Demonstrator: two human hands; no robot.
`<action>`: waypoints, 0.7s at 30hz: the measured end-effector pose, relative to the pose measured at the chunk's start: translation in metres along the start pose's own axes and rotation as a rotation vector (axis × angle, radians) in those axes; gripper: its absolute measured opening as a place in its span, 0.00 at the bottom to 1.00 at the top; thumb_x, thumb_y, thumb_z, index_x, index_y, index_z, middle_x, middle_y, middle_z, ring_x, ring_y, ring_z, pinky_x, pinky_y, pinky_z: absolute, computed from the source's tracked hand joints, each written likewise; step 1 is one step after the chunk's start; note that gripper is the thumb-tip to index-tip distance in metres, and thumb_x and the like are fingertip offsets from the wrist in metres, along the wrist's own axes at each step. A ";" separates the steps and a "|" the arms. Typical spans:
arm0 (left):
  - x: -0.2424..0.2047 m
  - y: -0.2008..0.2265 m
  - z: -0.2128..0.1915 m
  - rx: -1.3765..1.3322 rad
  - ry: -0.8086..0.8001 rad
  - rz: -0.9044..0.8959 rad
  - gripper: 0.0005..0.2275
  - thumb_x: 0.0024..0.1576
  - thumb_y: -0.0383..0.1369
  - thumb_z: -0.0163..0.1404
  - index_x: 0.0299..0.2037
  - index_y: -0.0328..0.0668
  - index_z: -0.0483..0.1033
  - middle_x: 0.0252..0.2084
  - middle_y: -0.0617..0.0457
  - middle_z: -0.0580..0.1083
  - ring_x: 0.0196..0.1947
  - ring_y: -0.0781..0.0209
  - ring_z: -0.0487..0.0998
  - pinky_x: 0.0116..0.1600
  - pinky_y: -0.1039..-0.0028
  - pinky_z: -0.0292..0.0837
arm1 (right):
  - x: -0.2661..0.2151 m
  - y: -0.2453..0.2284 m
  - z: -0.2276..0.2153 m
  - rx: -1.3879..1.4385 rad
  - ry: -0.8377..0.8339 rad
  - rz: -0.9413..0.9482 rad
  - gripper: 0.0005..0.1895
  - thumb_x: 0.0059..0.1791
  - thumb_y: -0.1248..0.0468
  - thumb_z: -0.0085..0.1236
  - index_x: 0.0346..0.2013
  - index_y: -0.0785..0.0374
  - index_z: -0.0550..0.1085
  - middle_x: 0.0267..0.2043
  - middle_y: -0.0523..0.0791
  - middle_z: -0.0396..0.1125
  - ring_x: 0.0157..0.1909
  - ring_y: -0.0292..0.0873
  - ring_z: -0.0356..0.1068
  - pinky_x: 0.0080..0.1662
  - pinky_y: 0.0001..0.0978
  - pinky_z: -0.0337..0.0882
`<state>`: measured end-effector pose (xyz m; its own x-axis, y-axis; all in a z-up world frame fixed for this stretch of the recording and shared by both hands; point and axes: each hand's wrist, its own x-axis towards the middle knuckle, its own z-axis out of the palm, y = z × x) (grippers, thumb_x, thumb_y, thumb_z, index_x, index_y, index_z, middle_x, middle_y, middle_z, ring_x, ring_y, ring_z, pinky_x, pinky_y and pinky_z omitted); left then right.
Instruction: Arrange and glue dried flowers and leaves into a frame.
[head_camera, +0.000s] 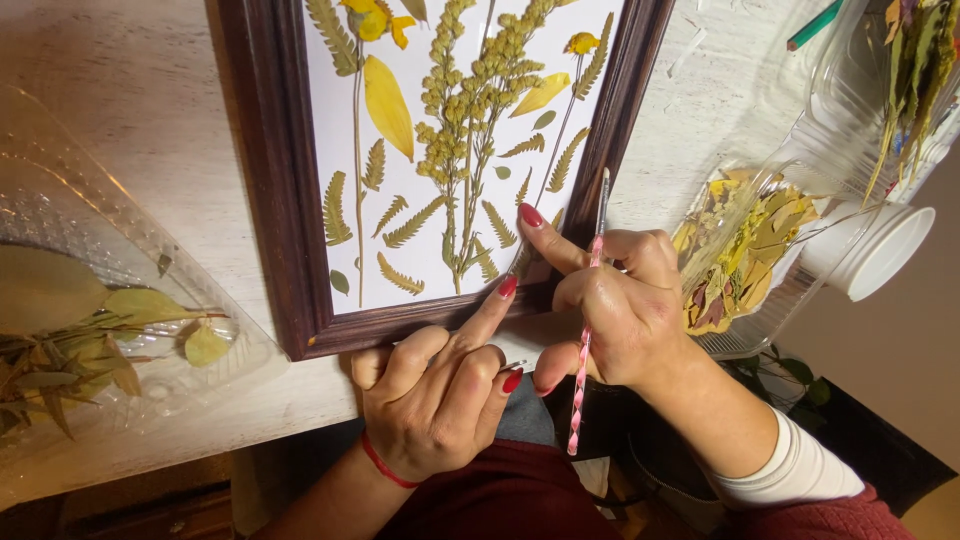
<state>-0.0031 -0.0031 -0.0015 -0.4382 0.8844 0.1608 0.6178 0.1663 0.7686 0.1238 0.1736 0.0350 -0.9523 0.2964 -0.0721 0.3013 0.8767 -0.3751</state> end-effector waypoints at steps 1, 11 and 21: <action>0.000 0.000 0.001 0.000 0.000 0.000 0.11 0.65 0.38 0.47 0.30 0.51 0.69 0.54 0.61 0.81 0.42 0.66 0.66 0.56 0.70 0.53 | 0.000 0.000 0.000 0.000 0.000 0.000 0.34 0.50 0.28 0.40 0.26 0.56 0.66 0.57 0.47 0.75 0.43 0.48 0.60 0.46 0.37 0.63; -0.003 0.002 0.004 0.049 -0.018 -0.011 0.08 0.61 0.35 0.49 0.29 0.52 0.69 0.54 0.63 0.82 0.42 0.67 0.65 0.55 0.71 0.52 | -0.001 0.000 -0.002 -0.006 -0.021 -0.005 0.34 0.49 0.29 0.43 0.27 0.57 0.66 0.58 0.46 0.75 0.42 0.48 0.60 0.46 0.38 0.61; -0.002 0.004 0.004 0.070 0.007 -0.006 0.10 0.63 0.38 0.49 0.29 0.51 0.70 0.55 0.64 0.81 0.43 0.66 0.65 0.56 0.69 0.52 | 0.004 -0.006 -0.007 -0.004 -0.032 0.014 0.32 0.48 0.30 0.47 0.27 0.57 0.66 0.61 0.45 0.72 0.41 0.47 0.60 0.46 0.38 0.61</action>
<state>0.0035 -0.0028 -0.0012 -0.4465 0.8802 0.1605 0.6588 0.2021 0.7247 0.1185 0.1722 0.0437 -0.9491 0.2962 -0.1068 0.3145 0.8743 -0.3699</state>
